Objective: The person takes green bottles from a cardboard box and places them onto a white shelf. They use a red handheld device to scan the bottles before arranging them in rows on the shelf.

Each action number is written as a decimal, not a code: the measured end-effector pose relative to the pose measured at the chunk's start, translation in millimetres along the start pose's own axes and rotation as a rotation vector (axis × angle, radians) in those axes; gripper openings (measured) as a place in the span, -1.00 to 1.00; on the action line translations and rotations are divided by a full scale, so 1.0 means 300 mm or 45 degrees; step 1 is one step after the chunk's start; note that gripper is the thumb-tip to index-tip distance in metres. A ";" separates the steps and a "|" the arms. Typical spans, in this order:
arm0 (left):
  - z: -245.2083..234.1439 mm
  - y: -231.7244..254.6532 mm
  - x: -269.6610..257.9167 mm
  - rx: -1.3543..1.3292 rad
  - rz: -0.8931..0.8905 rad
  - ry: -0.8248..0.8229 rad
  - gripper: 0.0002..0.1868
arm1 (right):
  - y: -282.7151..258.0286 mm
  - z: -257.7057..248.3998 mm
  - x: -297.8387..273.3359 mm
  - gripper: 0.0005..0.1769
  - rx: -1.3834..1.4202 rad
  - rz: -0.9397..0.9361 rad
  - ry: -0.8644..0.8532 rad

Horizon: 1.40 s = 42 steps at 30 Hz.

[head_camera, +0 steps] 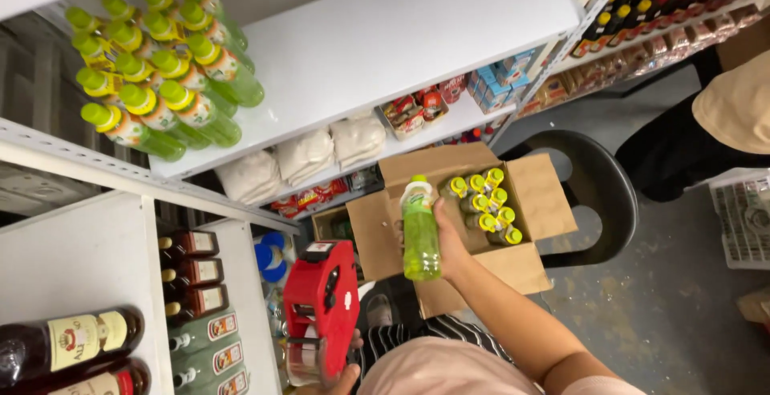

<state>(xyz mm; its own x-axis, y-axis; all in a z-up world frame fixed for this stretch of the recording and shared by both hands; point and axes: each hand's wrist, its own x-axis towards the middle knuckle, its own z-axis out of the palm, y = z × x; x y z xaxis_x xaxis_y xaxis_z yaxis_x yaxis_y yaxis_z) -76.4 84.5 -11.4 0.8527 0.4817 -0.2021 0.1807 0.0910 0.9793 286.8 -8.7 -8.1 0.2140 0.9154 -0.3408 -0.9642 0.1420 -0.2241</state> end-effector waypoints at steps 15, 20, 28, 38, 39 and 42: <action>0.176 0.422 0.107 0.532 0.221 0.290 -0.62 | 0.126 0.194 0.105 -0.13 -0.570 -0.333 0.113; 0.180 0.368 0.116 0.995 0.463 0.336 -0.72 | 0.157 0.192 0.136 -0.17 -0.712 -0.519 0.025; 0.205 0.521 0.120 0.319 0.197 0.411 -0.69 | 0.194 0.167 0.187 -0.27 -1.007 -0.749 0.126; 0.171 0.385 0.124 0.234 -0.100 0.322 -0.82 | 0.203 0.190 0.187 -0.28 -0.967 -0.764 0.092; 0.163 0.366 0.124 0.213 -0.132 0.301 -0.81 | 0.200 0.187 0.190 -0.27 -0.924 -0.746 0.089; 0.144 0.339 0.108 0.171 -0.131 0.268 -0.75 | 0.189 0.197 0.194 -0.24 -0.782 -0.634 0.142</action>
<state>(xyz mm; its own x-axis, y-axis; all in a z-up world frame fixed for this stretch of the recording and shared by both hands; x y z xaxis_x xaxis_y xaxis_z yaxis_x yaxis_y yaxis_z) -9.4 71.6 81.1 0.7085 0.6478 -0.2801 0.3362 0.0392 0.9410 235.3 74.8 13.4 0.6428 0.7511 -0.1504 -0.4990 0.2616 -0.8261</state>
